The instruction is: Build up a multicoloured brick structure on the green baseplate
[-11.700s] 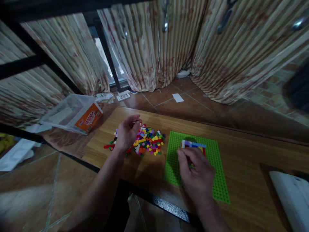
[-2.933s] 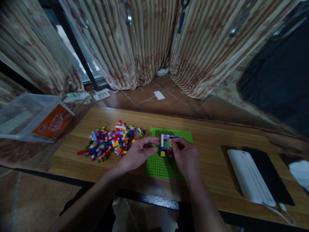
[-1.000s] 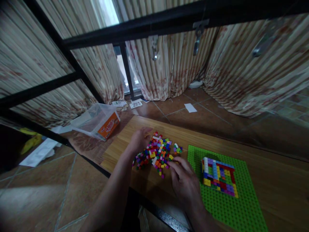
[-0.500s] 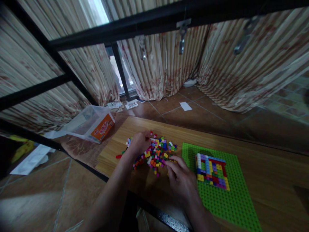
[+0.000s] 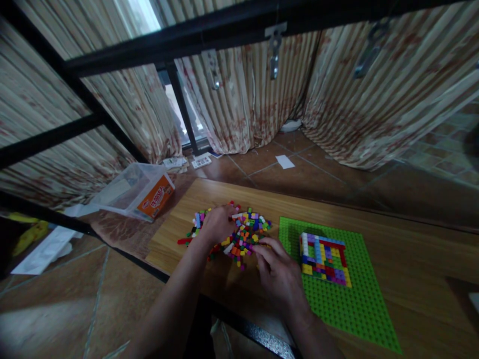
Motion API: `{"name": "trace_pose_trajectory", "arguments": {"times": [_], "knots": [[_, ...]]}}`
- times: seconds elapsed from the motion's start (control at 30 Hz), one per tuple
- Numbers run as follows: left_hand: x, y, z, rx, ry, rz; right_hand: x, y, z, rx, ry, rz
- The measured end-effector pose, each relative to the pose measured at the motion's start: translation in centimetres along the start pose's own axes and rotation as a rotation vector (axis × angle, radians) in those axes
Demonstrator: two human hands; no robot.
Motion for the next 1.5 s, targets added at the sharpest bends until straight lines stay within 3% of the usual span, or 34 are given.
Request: {"name": "trace_pose_trajectory", "arguments": {"times": [0.4,0.67,0.77,0.9,1.0,1.17,1.3,1.5], "knots": [[-0.4,-0.6,-0.8,-0.082,0.134,0.036,0.2,0.1,-1.0,-0.034,-0.014,-0.009],[0.3,-0.4,-0.9,-0.072,0.021,-0.009,0.2,0.3,-1.2,-0.046,0.004,0.0],[0.4,-0.2,-1.2,-0.069,-0.174,0.069,-0.1,0.5,-1.3,-0.054,0.062,0.045],[-1.3,-0.6,-0.6,0.059,-0.696,0.289,-1.1,0.5,-1.7,-0.102,0.277,0.186],[-3.4,-1.6,0.7,0.206,-0.898,0.359,-2.5,0.4,-1.1,-0.126,0.537,0.336],[-6.3,-3.2,3.4,0.405,-0.965,0.362,-4.0,0.5,-0.8,-0.219,0.876,0.419],[-6.4,-3.4,4.4,0.45,-0.957,0.302,-4.9,0.2,-1.2,-0.314,0.958,0.472],[-6.4,-3.4,5.1,0.475,-1.03,0.231,-4.6,0.3,-1.3,-0.275,0.957,0.452]]}}
Point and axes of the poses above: each hand's wrist, its own y-axis towards the middle knuckle, its own z-axis out of the palm, x = y × z, the point moved 10 cm from there along y, towards the middle knuckle, and after that the axes turned 11 degrees about x, right-handed, at the moved point
